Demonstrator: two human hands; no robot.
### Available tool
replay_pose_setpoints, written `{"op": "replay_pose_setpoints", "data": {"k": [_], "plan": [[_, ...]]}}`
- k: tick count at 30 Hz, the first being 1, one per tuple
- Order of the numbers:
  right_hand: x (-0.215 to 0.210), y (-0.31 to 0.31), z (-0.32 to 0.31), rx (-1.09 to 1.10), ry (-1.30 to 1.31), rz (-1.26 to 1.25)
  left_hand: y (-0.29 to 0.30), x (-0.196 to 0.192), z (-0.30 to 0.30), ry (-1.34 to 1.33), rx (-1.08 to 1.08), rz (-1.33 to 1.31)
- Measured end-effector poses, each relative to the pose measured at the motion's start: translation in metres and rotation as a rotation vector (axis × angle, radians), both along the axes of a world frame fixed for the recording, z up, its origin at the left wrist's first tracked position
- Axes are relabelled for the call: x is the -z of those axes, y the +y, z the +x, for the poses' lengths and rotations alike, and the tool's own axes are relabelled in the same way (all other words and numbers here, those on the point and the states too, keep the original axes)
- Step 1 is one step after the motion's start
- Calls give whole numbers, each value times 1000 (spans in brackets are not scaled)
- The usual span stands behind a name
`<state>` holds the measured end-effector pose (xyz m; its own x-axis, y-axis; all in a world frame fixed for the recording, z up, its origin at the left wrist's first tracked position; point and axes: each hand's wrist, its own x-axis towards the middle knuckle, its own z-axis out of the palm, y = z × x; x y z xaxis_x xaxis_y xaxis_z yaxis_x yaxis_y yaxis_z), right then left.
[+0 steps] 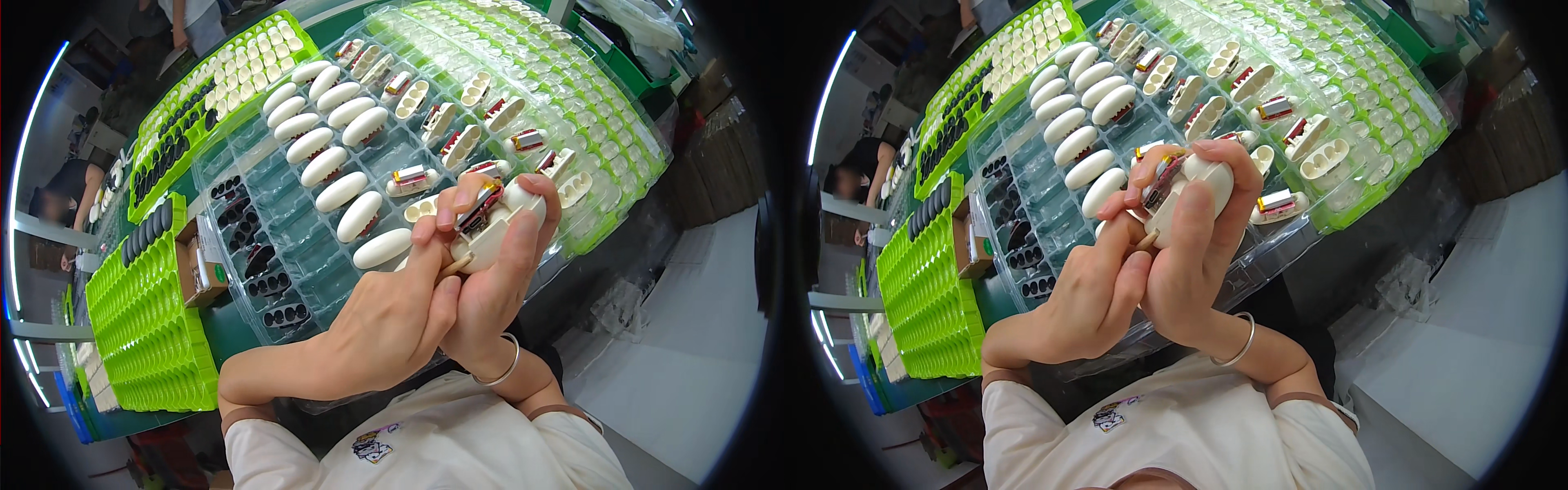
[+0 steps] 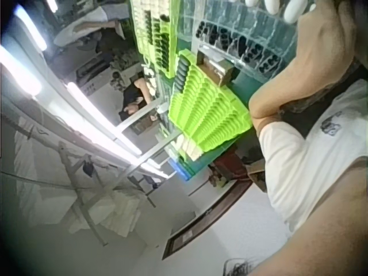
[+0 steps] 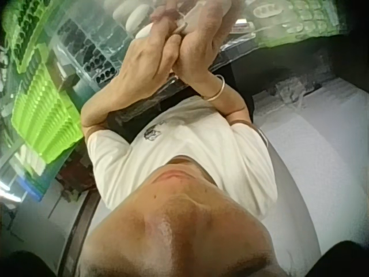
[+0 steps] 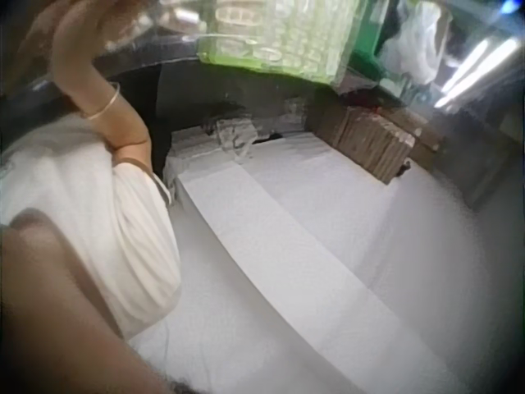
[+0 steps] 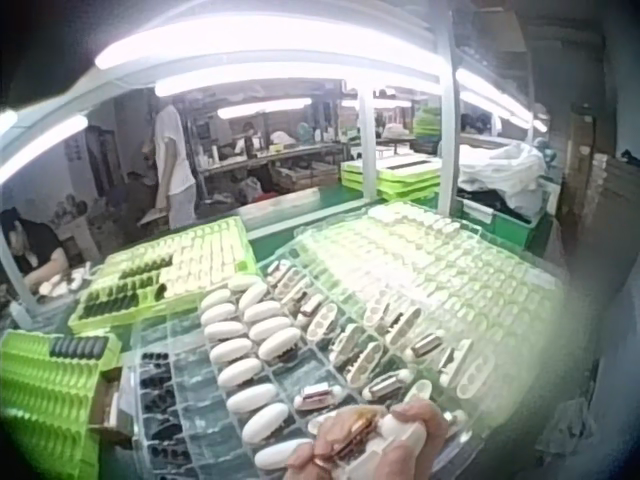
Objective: The person assembles small white oval-shaped electronic devices by inserting batteries and a wooden stick into the casing. They work at a table with trays of components, picking up the device, inserting the parts, and placing the finished unit into a green tray.
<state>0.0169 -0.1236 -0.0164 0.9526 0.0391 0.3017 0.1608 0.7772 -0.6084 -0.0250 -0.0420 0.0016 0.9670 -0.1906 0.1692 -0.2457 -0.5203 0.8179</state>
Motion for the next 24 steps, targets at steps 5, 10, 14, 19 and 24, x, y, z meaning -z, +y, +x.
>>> {"op": "replay_pose_setpoints", "data": {"k": [5,10,14,19,24], "plan": [[0,0,1,14,-1,4,1,-1,1,73,-4,-47],[-1,0,4,44,66,39,1,5,5,-45,-12,-68],[0,0,5,51,27,5,1,3,6,0,-34,-72],[1,1,5,58,-10,-7,1,4,6,65,-37,-227],[4,0,5,40,-48,9,1,2,6,63,-25,-213]]}}
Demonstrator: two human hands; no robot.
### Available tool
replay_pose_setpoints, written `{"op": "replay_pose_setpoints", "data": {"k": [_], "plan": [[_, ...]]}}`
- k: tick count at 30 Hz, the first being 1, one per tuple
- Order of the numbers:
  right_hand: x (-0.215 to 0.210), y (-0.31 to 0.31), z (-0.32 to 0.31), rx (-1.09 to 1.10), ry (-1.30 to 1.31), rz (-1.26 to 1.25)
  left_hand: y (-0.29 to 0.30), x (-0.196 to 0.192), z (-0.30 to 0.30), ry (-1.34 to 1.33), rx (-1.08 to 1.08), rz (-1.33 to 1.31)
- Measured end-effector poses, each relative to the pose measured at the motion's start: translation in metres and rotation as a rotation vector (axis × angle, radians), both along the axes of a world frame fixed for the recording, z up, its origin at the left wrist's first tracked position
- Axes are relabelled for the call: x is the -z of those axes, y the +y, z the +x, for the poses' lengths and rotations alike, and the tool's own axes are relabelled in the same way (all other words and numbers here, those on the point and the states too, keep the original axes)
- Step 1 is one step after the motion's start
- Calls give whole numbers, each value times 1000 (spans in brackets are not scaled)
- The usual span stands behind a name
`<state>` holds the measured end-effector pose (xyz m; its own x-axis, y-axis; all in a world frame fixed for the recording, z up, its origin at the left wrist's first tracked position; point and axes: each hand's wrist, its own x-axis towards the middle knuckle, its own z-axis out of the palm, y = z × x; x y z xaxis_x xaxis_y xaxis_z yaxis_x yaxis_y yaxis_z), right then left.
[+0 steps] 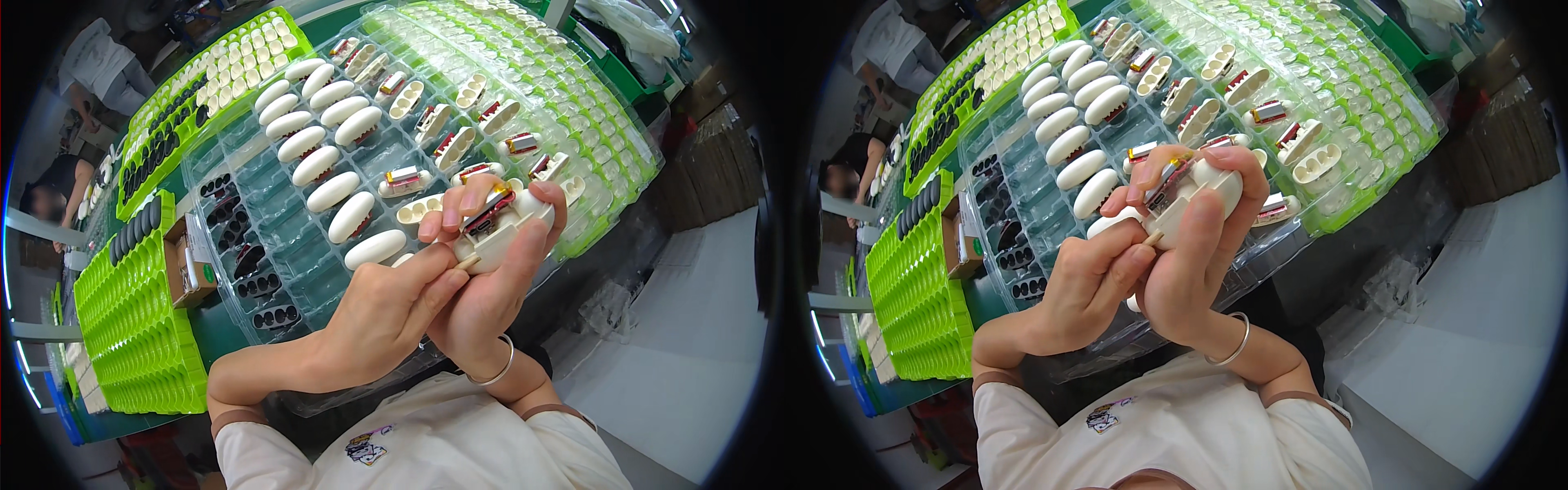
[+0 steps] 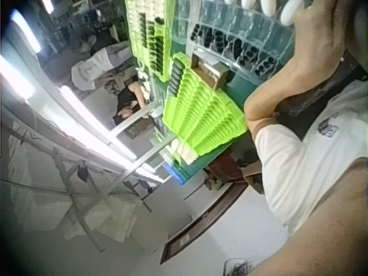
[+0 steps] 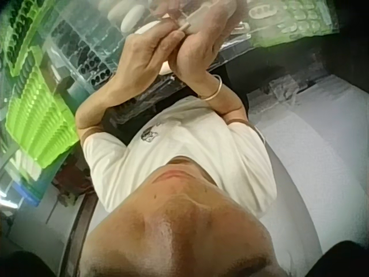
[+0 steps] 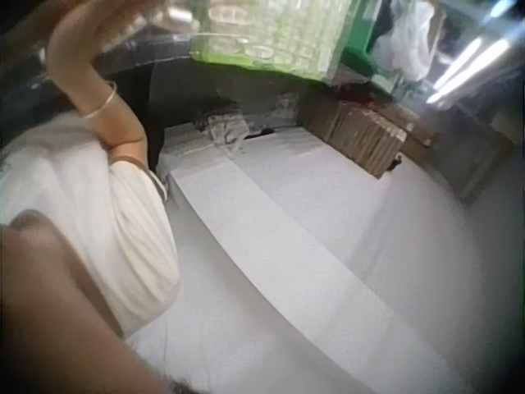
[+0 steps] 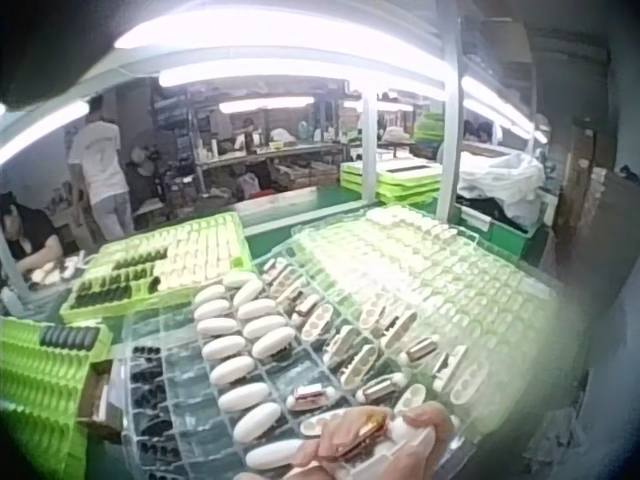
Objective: The person assembles small white oval-shaped electronic devices by inserting batteries and a wooden stick into the casing. They work at a table with trays of components, picking up the device, inserting the parts, and placing the finished unit into a green tray.
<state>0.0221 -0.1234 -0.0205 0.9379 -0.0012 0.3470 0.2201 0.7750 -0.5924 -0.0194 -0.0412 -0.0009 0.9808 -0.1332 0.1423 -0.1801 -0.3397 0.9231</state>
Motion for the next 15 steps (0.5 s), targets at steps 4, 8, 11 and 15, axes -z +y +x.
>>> {"op": "replay_pose_setpoints", "data": {"k": [4,8,11,15], "plan": [[4,2,2,14,-23,-35,0,1,2,-25,-8,35],[2,1,2,-35,35,12,1,-2,3,30,-3,60],[2,-3,4,-155,159,111,6,-10,5,135,30,64],[-5,-7,4,-279,269,276,8,-12,3,93,29,32]]}}
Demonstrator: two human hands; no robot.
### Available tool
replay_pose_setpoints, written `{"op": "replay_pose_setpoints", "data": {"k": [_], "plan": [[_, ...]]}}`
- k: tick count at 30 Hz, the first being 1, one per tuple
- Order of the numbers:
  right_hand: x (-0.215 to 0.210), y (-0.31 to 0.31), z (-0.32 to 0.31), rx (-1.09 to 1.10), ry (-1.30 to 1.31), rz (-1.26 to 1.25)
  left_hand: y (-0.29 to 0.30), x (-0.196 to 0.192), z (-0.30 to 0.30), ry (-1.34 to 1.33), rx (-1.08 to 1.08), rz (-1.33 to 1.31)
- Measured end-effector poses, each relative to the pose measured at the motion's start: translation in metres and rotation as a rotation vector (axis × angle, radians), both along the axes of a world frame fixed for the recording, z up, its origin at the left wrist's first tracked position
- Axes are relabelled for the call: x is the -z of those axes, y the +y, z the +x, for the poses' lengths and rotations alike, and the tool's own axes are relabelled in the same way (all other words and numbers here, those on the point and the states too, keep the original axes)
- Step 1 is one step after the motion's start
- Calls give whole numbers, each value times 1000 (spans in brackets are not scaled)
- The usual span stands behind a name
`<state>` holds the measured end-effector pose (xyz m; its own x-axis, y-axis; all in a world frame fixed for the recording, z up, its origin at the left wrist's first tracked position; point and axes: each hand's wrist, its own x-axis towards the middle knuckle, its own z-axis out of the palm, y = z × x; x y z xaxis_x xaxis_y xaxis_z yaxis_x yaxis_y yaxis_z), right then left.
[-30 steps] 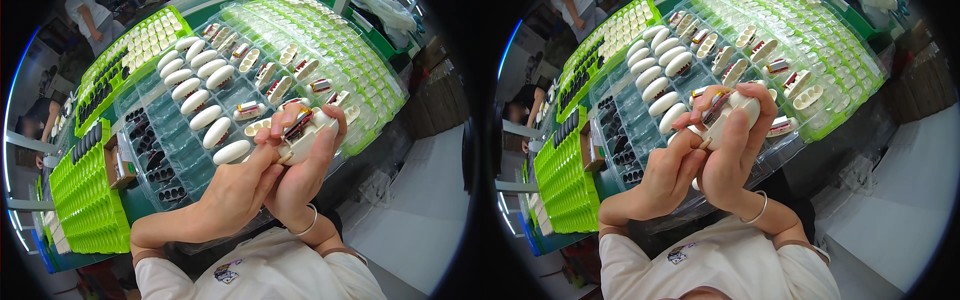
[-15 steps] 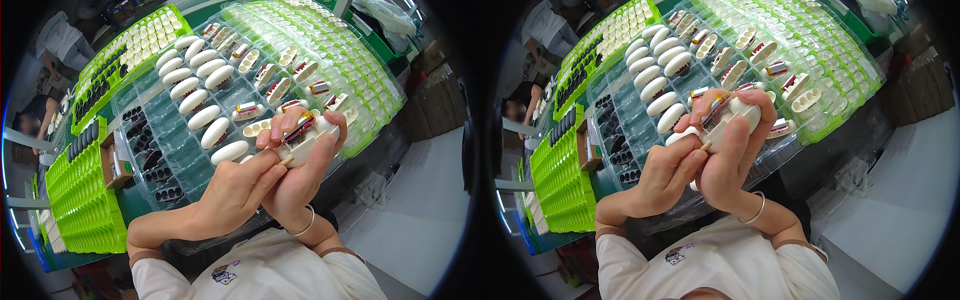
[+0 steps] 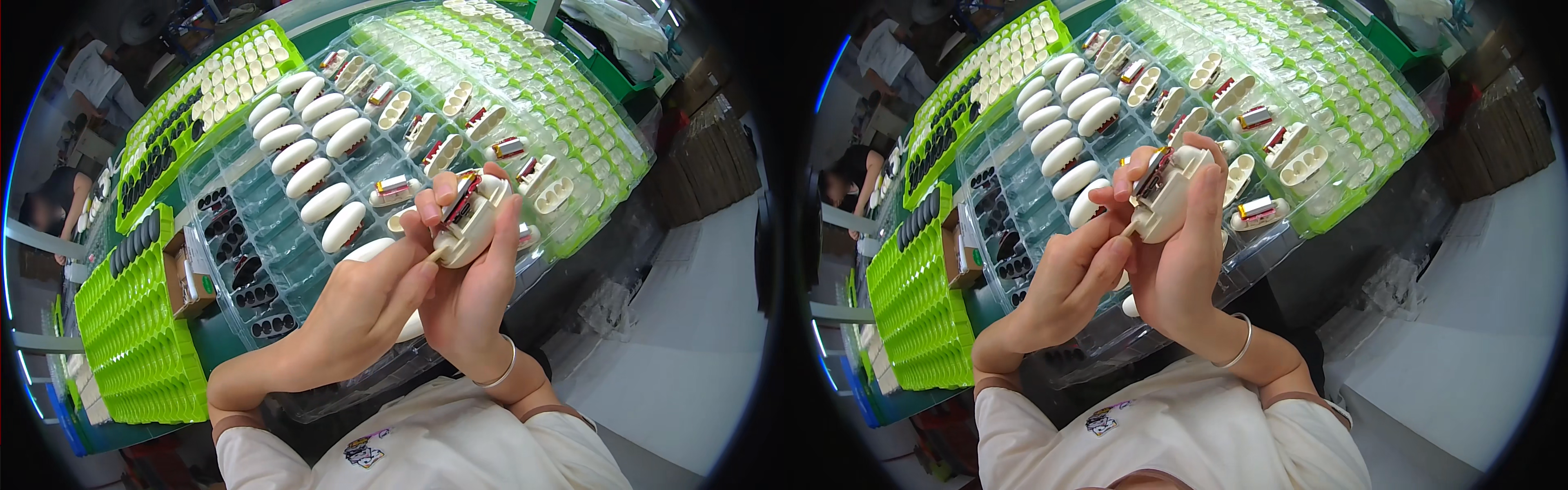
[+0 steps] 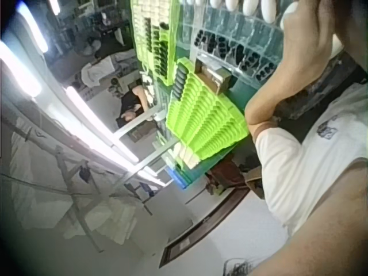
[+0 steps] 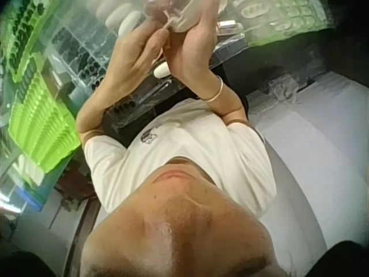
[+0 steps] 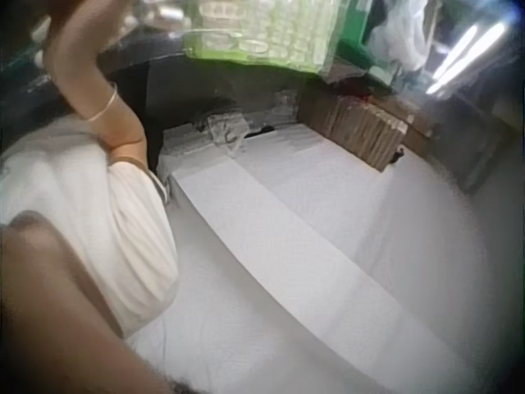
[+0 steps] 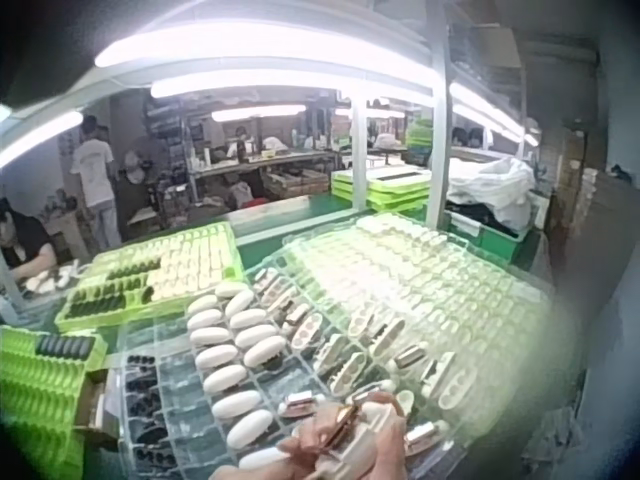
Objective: The person assembles small white oval-shaped electronic devices by inserting batteries and a wooden stick into the casing. They work at a table with trays of components, picking up the device, inserting the parts, and placing the finished unit into a green tray.
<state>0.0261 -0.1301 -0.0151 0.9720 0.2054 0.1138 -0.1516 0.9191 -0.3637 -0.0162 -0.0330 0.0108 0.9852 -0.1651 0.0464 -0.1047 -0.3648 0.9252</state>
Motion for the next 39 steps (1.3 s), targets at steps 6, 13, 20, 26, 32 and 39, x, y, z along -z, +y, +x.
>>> {"op": "replay_pose_setpoints", "data": {"k": [6,13,20,26,32,39], "plan": [[1,-1,0,-23,5,3,2,-2,-3,-130,30,150],[3,1,-1,62,-75,-42,0,-1,-3,-186,-21,241],[6,2,-1,135,-150,-29,0,0,-3,-221,-15,246],[2,1,-5,90,-88,-98,1,1,-3,-246,-25,285],[5,1,-4,89,-107,-71,1,3,-3,-322,-40,369],[1,3,-5,113,-60,-81,-2,10,-3,-447,-76,469]]}}
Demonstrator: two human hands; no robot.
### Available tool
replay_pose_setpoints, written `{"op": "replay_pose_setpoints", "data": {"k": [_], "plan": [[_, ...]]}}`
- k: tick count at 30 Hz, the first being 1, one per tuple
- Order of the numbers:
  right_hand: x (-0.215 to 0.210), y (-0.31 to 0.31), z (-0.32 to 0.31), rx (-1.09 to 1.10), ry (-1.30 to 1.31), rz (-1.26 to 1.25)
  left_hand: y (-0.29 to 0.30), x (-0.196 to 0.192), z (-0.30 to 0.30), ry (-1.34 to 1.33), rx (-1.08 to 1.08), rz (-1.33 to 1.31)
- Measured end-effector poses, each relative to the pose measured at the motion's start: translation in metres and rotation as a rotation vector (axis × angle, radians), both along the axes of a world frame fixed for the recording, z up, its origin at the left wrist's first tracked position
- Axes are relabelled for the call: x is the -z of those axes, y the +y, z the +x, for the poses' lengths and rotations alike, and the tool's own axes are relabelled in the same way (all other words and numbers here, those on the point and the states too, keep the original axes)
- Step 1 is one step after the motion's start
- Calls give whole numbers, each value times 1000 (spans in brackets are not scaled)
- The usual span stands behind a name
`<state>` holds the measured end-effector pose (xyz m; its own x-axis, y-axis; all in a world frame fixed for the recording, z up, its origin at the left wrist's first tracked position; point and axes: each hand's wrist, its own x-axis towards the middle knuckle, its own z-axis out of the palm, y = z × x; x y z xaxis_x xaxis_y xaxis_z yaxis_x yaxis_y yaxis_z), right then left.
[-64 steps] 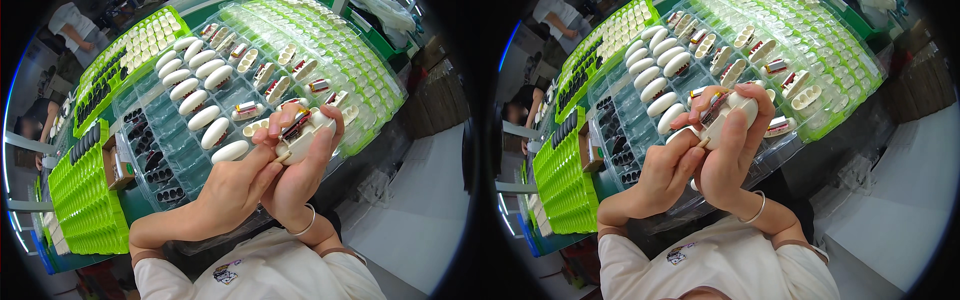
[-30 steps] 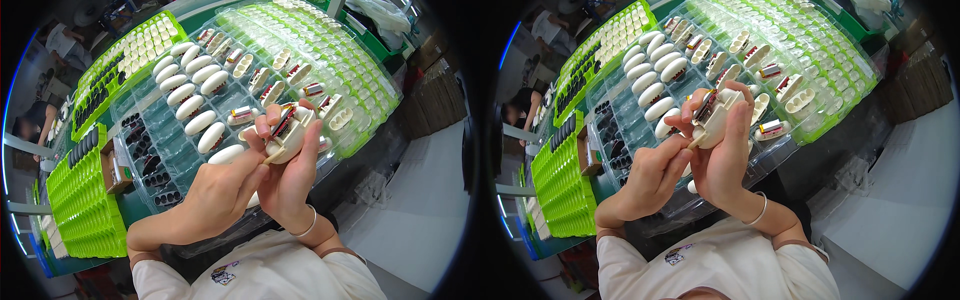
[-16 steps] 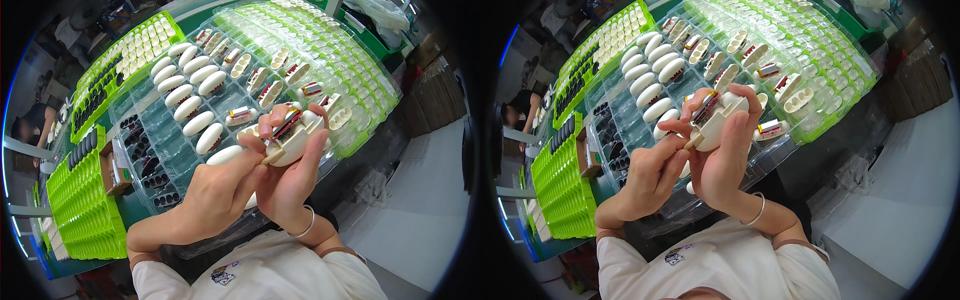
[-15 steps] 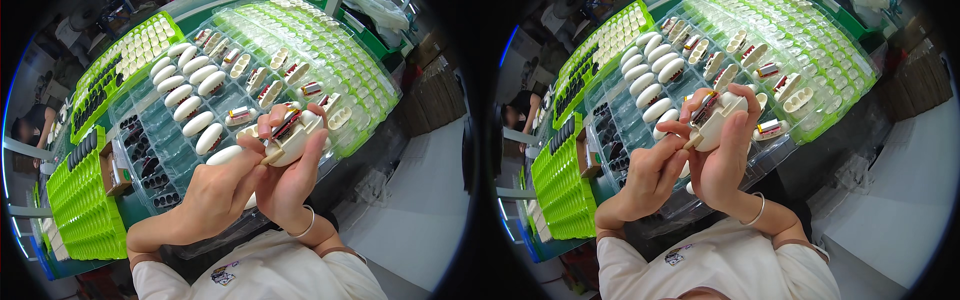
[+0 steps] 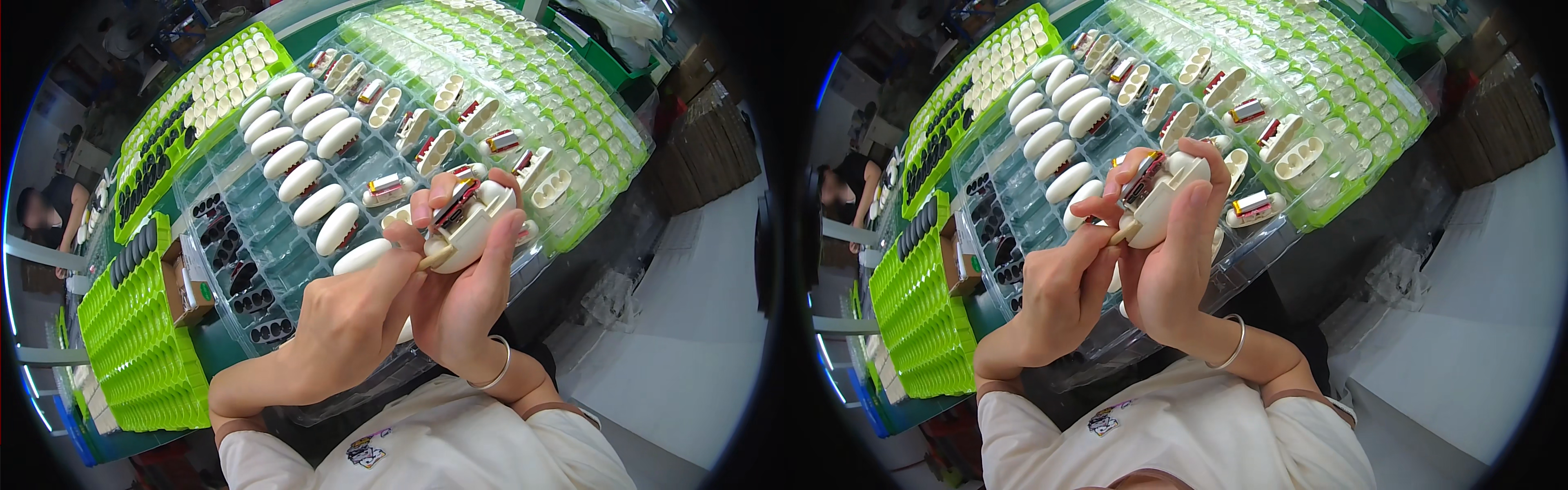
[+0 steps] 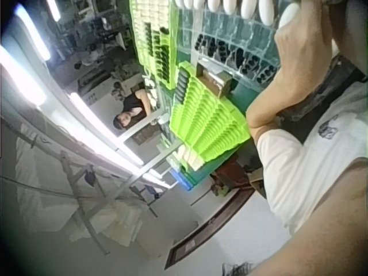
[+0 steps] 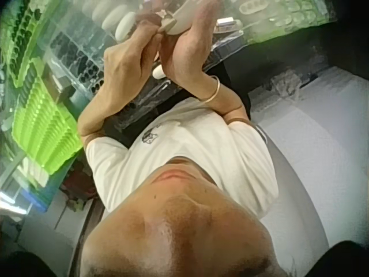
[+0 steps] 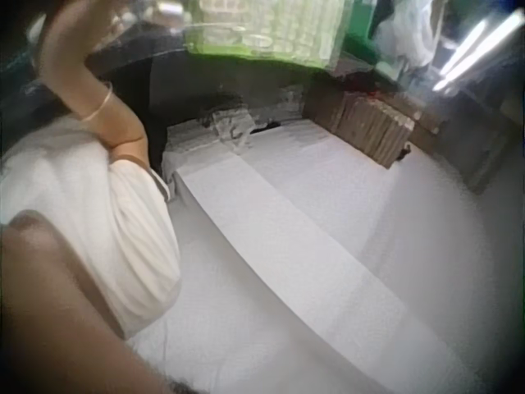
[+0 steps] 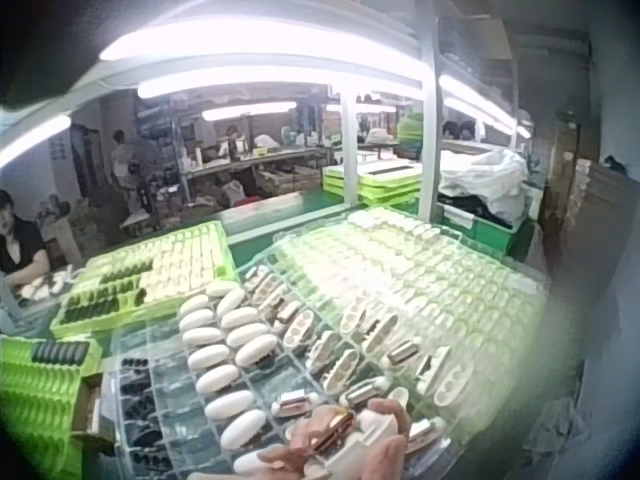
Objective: The person assembles small white oval-shaped electronic devices by inserting batteries and a wooden stick into the casing. They work at a table with trays of components, picking up the device, inserting the parts, and placing the finished unit into a green tray.
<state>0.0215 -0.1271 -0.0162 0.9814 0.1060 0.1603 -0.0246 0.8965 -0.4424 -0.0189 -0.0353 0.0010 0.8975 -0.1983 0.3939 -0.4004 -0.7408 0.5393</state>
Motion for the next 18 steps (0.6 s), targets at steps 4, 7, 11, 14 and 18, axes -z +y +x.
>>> {"op": "replay_pose_setpoints", "data": {"k": [4,7,11,14,18], "plan": [[8,1,1,13,-58,19,-1,1,-1,-16,-13,4],[14,1,4,49,-166,21,-3,-1,-2,27,4,-7],[16,-5,10,124,-303,-140,11,0,10,95,56,-241],[25,0,8,43,-464,-194,19,-7,17,284,8,-837],[22,7,-6,40,-302,-189,22,-12,22,568,51,-869]]}}
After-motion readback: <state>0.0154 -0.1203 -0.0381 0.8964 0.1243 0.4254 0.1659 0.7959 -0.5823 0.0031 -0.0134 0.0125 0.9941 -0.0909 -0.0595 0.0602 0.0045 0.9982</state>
